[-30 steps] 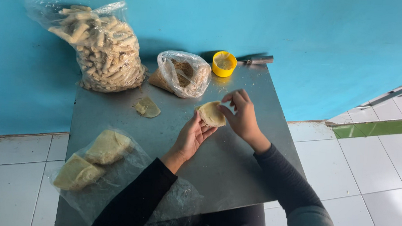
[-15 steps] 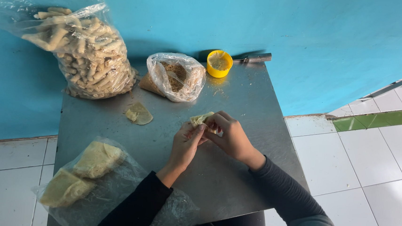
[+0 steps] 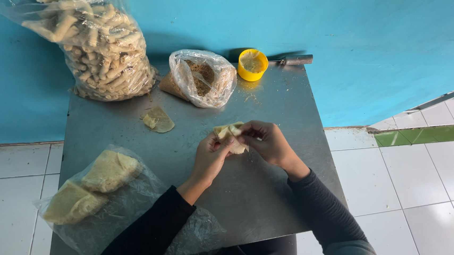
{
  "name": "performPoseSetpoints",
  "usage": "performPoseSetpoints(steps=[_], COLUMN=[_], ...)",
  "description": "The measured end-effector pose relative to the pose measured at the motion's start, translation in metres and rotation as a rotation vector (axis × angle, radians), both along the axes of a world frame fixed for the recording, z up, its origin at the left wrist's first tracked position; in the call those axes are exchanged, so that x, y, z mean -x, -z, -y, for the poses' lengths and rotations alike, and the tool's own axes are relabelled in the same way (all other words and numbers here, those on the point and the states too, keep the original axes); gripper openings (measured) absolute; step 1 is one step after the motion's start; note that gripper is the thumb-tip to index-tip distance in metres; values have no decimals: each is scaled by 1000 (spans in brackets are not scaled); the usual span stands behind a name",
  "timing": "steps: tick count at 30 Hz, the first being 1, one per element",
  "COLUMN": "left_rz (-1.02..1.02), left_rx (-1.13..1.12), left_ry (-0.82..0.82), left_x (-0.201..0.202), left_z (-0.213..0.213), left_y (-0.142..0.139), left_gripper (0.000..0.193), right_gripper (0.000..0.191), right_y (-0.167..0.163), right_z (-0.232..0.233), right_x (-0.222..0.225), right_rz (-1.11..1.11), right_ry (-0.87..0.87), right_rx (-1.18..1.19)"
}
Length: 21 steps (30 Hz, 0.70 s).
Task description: The person sits at a metal table and folds triangular pastry wrappers one at a time, pinching filling from a plastic bag onto each wrapper, folding the wrapper over, and pressing the edges to seal it. The finished folded pastries accumulate in a pile on the table next to a large bag of already folded pastries.
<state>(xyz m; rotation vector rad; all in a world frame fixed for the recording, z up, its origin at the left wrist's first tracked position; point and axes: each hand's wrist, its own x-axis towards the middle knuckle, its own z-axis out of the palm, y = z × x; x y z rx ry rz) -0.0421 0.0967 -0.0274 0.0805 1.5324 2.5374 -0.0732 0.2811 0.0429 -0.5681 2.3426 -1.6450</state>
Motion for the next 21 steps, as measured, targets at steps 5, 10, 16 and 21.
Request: performPoseSetpoints(steps=[5,10,16,21], left_rz=[39,117,222,227], left_rx=[32,-12,-118,-157], left_ry=[-53,-111,-122,-131], left_x=[1,1,3,1], left_z=[-2,-3,0,1], left_y=[9,8,-2,-8], left_gripper=[41,41,45,44], right_gripper=[19,16,29,25], right_y=[2,20,29,43], right_z=[0,-16,-29,-10], right_x=[-4,18,57,49], right_rz=[-180,129,-369,-796], right_ry=[0,190,526,323], right_rx=[-115,207,-246,-655])
